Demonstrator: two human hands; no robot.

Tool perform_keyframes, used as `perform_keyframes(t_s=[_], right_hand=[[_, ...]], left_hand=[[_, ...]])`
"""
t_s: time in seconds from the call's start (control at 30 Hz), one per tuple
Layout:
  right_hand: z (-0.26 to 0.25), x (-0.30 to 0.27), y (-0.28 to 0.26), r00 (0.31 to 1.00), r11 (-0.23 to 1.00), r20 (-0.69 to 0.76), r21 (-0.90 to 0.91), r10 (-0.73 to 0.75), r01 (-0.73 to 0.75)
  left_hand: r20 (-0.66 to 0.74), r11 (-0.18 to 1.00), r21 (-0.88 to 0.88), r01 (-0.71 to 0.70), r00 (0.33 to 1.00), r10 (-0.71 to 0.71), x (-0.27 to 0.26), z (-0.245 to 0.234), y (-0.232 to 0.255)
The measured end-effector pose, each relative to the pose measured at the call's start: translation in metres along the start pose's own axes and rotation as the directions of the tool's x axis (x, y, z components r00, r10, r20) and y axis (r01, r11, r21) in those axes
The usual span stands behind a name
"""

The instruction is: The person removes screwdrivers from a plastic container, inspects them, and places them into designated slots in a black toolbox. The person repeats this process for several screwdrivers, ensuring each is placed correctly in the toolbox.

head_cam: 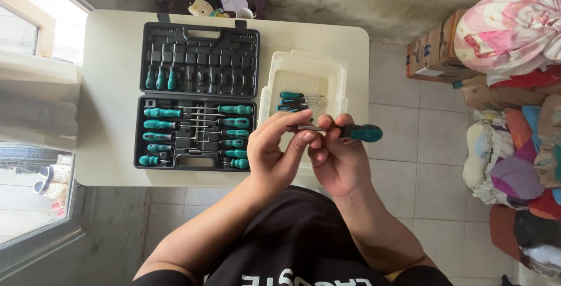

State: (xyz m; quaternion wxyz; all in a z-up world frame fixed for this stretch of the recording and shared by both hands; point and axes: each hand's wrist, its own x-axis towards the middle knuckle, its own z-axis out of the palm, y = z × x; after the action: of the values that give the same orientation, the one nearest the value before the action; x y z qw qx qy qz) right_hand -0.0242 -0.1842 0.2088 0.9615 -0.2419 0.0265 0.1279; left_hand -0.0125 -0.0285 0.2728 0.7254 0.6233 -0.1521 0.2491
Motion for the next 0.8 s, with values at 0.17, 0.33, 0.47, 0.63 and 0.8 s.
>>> perform_keyframes(t_s=[0.17, 0.33, 0.47, 0.63, 0.8], right_hand=[[-0.003, -0.017, 0.002, 0.996, 0.998, 0.078, 0.047, -0.036, 0.033], [0.001, -0.024, -0.011, 0.961, 0.997, 0.263, 0.009, -0.082, 0.082], [0.019, -0.023, -0.011, 0.945, 0.990, 0.317, -0.084, -0.085, 0.117], [0.040, -0.026, -0.014, 0.903, 0.999, 0.429, -0.030, -0.015, 0.031], [0.040, -0.032, -0.025, 0.835, 0.983, 0.519, -0.079, 0.184, -0.168]], left_hand=[[-0.019, 0.994, -0.108, 0.020, 1.000, -0.022, 0.016, 0.010, 0.037], [0.001, 0.959, -0.237, 0.156, 0.987, -0.160, 0.023, 0.007, 0.053], [-0.039, 0.970, -0.196, 0.147, 0.987, -0.158, 0.023, 0.006, 0.046], [-0.044, 0.980, -0.175, 0.091, 0.994, -0.100, 0.027, 0.006, 0.047], [-0.045, 0.982, -0.170, 0.082, 0.995, -0.091, 0.028, 0.008, 0.050]])
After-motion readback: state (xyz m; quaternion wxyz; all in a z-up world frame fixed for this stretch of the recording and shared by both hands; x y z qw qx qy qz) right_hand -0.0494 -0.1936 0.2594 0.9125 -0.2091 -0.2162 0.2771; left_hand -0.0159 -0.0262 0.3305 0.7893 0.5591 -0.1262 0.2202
